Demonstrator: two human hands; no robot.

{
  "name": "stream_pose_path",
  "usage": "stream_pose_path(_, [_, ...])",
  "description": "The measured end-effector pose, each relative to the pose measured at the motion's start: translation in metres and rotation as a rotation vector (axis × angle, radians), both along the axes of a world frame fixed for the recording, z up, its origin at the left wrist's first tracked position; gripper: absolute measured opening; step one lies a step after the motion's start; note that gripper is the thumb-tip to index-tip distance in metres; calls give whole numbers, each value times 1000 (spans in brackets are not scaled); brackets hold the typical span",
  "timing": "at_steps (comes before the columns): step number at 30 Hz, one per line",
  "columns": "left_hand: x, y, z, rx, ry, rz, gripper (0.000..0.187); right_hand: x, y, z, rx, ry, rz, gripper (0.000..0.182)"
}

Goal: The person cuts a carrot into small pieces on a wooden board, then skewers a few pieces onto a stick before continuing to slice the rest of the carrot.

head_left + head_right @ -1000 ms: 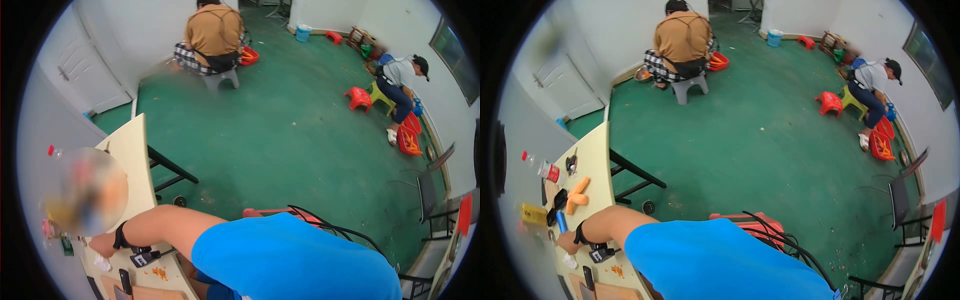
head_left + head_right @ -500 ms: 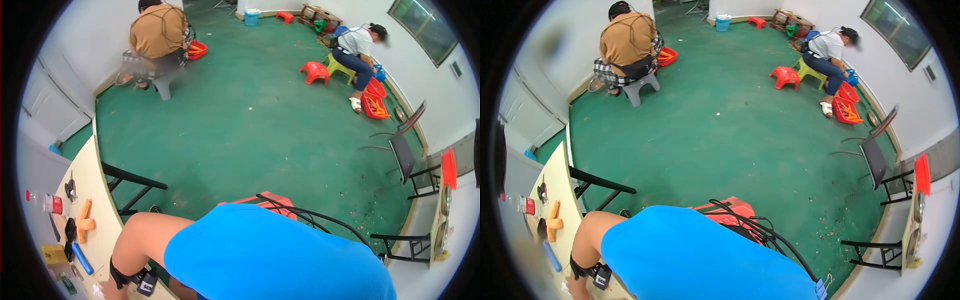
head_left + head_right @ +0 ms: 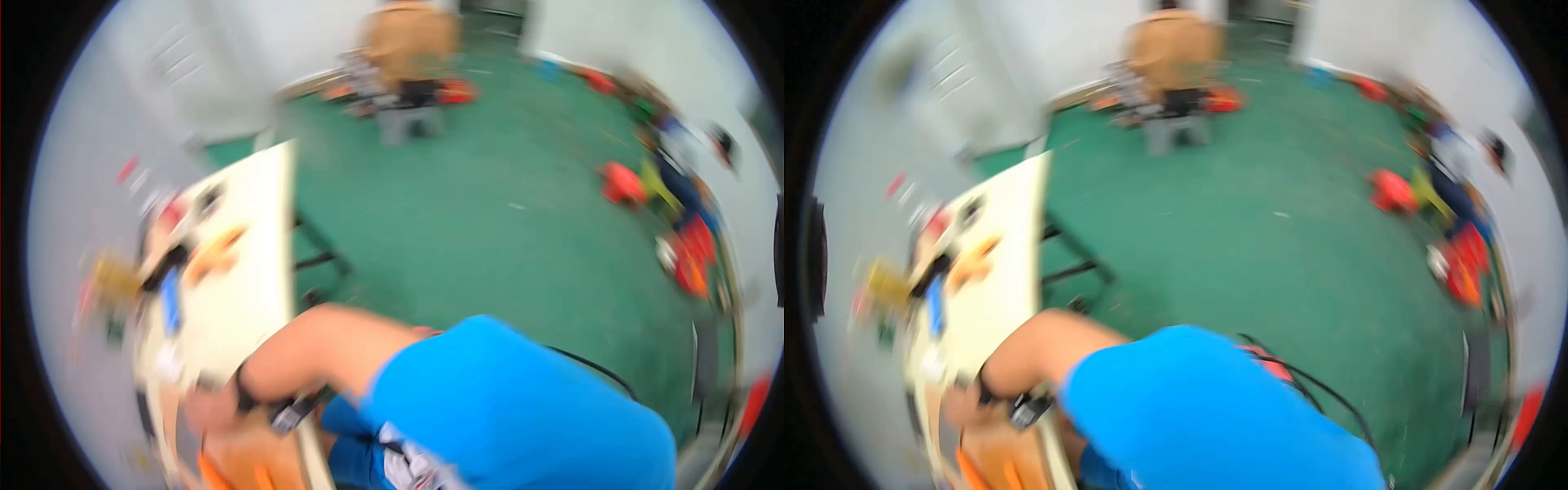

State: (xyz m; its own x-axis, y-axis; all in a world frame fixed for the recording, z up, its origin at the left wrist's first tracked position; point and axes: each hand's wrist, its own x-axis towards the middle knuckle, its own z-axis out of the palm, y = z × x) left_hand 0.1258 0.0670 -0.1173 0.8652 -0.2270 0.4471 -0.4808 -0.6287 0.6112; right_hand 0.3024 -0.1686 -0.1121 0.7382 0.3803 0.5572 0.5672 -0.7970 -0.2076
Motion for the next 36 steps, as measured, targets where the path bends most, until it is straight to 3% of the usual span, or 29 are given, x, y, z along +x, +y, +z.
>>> stream_pose_path(2, [-20, 31, 10, -73, -95, -13, 22, -11, 1, -12, 78, -22, 20, 13])
stream_pose_path(3, [-56, 24, 19, -34, 140, 286, 25, -10, 8, -13, 106, -17, 50, 12])
stream_pose_path(4, [-67, 10, 31, -26, 193, 403, 19, 4, 7, -16, 87, 235, -18, 14])
stream_pose_path(6, [-75, -12, 50, 13, 189, 450, 17, -29, -7, 36, -31, 327, -99, 18])
stream_pose_path(7, [-75, -19, 60, -90, 237, 480, 17, -32, -8, 48, -17, 343, -53, 28])
stream_pose_path(8, [-74, -14, 56, -43, 189, 452, 16, -37, -6, 67, -40, 449, -47, 37])
stream_pose_path(10, [-79, -15, 59, -9, 187, 540, 17, -31, 0, 63, -113, 392, 6, 41])
stream_pose_path(16, [-76, -26, 50, 63, 65, 521, 18, -21, -8, 90, -338, 590, 63, 31])
stream_pose_path(23, [-81, -29, 54, 29, 174, 551, 16, -37, -28, 113, -124, 529, -179, 33])
stream_pose_path(27, [-80, -39, 58, 13, 116, 549, 16, -92, -44, 139, 364, 536, -23, 37])
stream_pose_path(30, [-85, -42, 63, 10, 114, 594, 17, -150, -49, 165, 485, 844, 151, 40])
stream_pose_path(34, [-91, -44, 50, 72, 22, 635, 15, -193, -51, 166, 433, 1052, 279, 42])
stream_pose_path(36, [-93, -47, 49, 56, 24, 650, 15, -200, -52, 165, 254, 1158, 406, 42])
